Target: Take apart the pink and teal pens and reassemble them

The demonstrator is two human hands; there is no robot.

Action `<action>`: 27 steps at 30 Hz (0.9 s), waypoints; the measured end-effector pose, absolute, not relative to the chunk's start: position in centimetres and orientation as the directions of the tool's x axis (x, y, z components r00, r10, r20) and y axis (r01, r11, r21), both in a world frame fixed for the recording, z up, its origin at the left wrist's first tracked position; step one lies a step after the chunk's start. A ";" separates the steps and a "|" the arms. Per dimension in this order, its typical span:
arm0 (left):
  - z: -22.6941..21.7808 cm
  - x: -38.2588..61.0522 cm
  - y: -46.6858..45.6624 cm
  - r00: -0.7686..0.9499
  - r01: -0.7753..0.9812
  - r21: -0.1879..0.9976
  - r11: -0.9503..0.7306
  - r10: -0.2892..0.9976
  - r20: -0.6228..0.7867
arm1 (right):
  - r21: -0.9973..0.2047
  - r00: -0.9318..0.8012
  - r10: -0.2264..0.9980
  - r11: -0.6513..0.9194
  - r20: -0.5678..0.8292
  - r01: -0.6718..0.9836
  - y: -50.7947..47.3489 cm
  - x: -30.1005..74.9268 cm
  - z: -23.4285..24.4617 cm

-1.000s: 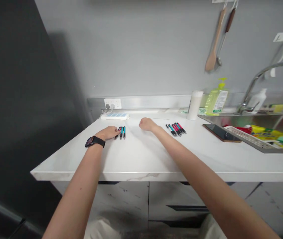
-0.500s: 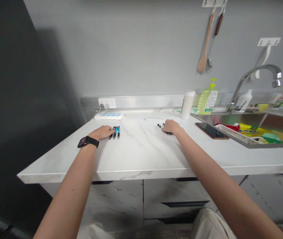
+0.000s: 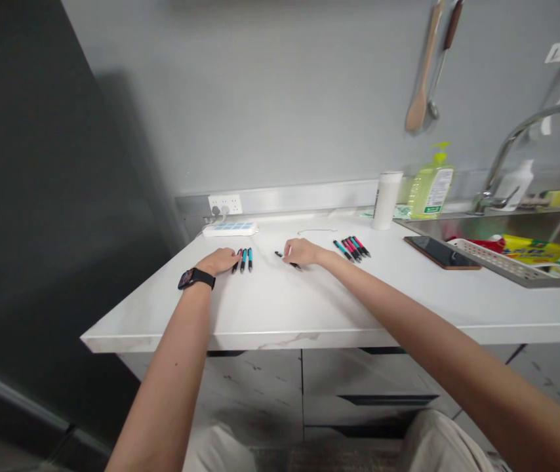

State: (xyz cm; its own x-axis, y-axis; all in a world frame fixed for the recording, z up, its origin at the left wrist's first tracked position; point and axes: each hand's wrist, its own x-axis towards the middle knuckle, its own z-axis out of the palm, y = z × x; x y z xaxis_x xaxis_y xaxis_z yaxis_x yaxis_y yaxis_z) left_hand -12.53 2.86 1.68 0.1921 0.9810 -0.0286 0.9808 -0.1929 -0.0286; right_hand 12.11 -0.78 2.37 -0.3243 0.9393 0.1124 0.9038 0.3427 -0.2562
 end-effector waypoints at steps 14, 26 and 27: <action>1.8 -12.2 2.5 0.174 0.984 -0.028 -0.175 0.984 -0.037 | -0.397 -0.235 0.964 0.266 0.127 0.878 0.6 4.7 0.5; 1.6 -11.1 2.2 0.165 0.986 -0.016 -0.166 0.986 -0.021 | -0.409 -0.234 0.958 0.282 0.165 0.868 -0.7 4.7 0.7; 1.6 -11.1 2.2 0.162 0.986 -0.019 -0.163 0.987 -0.019 | -0.409 -0.238 0.956 0.288 0.170 0.866 -0.6 4.7 0.7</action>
State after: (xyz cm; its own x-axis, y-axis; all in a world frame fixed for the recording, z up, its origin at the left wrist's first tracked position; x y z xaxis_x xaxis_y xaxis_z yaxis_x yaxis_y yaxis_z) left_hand -11.09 2.23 1.65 0.1624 0.9865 -0.0186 0.9865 -0.1628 -0.0194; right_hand 4.68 -0.55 0.68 -0.2382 0.9563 0.1697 0.8658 0.2883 -0.4090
